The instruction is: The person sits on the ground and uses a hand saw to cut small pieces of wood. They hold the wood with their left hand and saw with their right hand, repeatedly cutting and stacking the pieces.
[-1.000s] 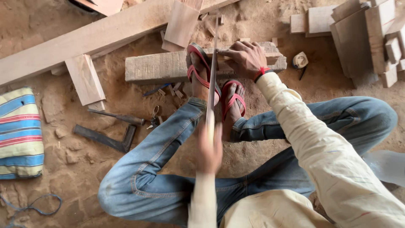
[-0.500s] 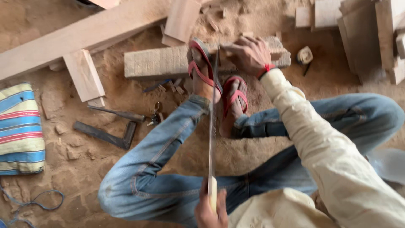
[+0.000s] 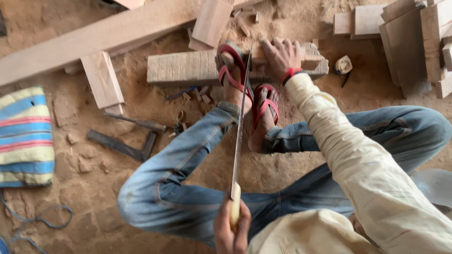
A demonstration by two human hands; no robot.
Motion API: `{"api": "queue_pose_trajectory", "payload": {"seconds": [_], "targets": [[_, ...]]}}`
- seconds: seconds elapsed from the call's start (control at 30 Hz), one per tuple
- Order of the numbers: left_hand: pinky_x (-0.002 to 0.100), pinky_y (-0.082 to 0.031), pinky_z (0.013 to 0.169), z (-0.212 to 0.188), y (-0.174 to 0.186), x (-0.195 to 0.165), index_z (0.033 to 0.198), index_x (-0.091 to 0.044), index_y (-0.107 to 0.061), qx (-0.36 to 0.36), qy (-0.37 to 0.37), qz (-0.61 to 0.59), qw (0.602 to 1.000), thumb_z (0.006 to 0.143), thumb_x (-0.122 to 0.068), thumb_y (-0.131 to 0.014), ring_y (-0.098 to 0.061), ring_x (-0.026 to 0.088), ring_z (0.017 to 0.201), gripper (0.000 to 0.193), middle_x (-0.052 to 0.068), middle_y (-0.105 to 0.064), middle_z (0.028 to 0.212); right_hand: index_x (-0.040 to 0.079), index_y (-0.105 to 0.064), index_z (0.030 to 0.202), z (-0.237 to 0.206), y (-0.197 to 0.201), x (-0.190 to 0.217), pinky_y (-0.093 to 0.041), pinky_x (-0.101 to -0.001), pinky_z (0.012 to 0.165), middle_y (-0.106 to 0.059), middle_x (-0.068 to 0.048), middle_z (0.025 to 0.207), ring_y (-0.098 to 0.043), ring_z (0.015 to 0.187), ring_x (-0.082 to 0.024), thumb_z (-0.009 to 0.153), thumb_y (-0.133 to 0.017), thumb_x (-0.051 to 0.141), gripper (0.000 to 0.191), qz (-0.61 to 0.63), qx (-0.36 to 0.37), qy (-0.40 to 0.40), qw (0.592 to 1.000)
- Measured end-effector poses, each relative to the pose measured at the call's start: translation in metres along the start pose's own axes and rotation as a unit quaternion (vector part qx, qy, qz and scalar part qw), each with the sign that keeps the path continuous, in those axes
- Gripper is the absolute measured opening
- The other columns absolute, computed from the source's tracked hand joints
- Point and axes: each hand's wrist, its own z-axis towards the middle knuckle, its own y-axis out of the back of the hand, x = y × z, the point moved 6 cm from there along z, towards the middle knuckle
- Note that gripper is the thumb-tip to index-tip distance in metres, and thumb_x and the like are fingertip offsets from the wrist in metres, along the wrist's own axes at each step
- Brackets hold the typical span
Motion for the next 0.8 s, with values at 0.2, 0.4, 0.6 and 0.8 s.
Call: {"api": "queue_pose_trajectory", "payload": {"seconds": [0.2, 0.4, 0.6, 0.8], "targets": [[0.033, -0.060, 0.070, 0.002, 0.004, -0.009, 0.133, 0.006, -0.058, -0.015, -0.026, 0.134, 0.991, 0.093, -0.014, -0.070, -0.078, 0.024, 0.076, 0.047, 0.020, -0.076, 0.105, 0.012, -0.060, 0.110, -0.002, -0.010, 0.003, -0.048, -0.0429, 0.077, -0.071, -0.008, 0.104, -0.068, 0.094, -0.025, 0.080, -0.083, 0.032, 0.043, 0.053, 0.019, -0.004, 0.998], [0.038, -0.060, 0.080, 0.093, -0.058, 0.015, 0.133, 0.003, -0.061, -0.006, -0.099, 0.069, 0.993, 0.103, -0.008, -0.064, -0.076, 0.034, 0.098, 0.032, 0.022, -0.073, 0.114, 0.010, -0.058, 0.111, 0.015, -0.013, -0.007, -0.048, -0.0450, 0.076, -0.071, -0.012, 0.101, -0.068, 0.092, -0.030, 0.078, -0.084, 0.043, 0.053, 0.063, 0.049, 0.045, 0.996], [0.040, -0.057, 0.087, 0.224, -0.116, 0.036, 0.131, 0.000, -0.060, -0.007, -0.057, 0.065, 0.996, 0.107, -0.014, -0.063, -0.072, 0.038, 0.109, 0.028, 0.024, -0.071, 0.115, 0.010, -0.058, 0.117, 0.018, -0.016, -0.008, -0.050, -0.0471, 0.077, -0.069, -0.013, 0.109, -0.067, 0.099, -0.031, 0.074, -0.081, 0.049, 0.063, 0.057, 0.099, 0.010, 0.993], [0.041, -0.056, 0.077, 0.071, -0.060, 0.022, 0.128, 0.005, -0.062, 0.015, -0.023, 0.077, 0.997, 0.104, -0.013, -0.060, -0.071, 0.039, 0.091, 0.030, 0.025, -0.070, 0.104, 0.011, -0.060, 0.111, 0.013, -0.011, -0.007, -0.050, -0.0502, 0.085, -0.069, -0.009, 0.112, -0.066, 0.106, -0.034, 0.073, -0.084, 0.060, 0.067, 0.042, 0.133, 0.020, 0.990]]}}
